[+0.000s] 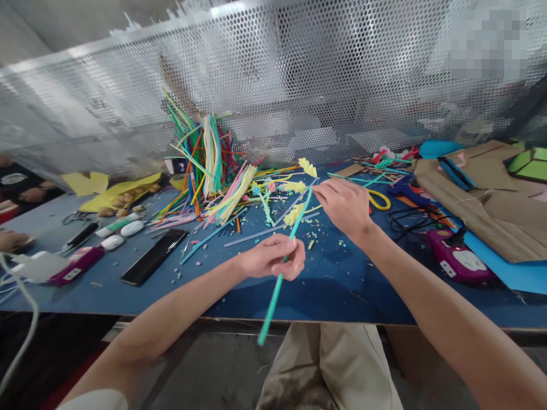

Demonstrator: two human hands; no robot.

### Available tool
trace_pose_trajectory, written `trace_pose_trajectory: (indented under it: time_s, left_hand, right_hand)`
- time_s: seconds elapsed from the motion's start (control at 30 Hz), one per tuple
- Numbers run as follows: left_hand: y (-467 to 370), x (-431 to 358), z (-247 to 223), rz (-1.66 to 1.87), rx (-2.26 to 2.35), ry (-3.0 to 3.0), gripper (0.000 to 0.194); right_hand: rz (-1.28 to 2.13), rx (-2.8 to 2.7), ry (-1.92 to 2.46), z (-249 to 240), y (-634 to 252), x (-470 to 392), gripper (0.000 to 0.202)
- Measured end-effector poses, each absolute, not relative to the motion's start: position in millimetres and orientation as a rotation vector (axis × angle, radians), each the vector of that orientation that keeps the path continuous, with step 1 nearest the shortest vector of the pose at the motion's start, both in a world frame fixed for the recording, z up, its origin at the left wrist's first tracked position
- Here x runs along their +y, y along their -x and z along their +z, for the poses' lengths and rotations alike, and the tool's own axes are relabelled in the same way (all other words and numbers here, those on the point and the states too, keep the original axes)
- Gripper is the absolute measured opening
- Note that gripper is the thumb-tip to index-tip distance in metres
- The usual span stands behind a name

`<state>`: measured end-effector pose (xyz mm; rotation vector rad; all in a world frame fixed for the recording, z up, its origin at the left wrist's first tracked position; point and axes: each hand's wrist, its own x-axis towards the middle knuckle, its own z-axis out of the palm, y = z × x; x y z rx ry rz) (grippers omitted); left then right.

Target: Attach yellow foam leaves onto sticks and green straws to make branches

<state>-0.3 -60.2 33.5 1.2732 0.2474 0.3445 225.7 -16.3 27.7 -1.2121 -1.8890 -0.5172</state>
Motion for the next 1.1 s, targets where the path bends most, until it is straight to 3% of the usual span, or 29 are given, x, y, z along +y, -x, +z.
trace_pose_trajectory:
  time_s: [0.33, 0.63, 0.83, 1.1]
  left_hand:
    - [39.0, -14.5, 57.7, 0.317, 0.411, -1.639, 0.063]
    - [37.7, -0.5, 41.1, 0.304, 0.402, -1.590, 0.048]
    - [53.1, 10.2, 46.2, 0.423, 0.374, -1.480, 0.053]
    - [43.5, 7.0, 40.1, 0.285, 0.500, -1.711, 0.052]
  right_hand:
    - [-0.350, -1.751, 1.114, 28.9, -238.2, -9.1, 0.023]
    - [-0.227, -1.604, 1.047, 33.3, -231.6, -19.2, 0.022]
    - [-0.318, -1.737, 1.041, 31.3, -238.3, -13.5, 0.019]
    - [-0.078, -1.544, 1.068, 33.1, -229.2, -21.8, 0.023]
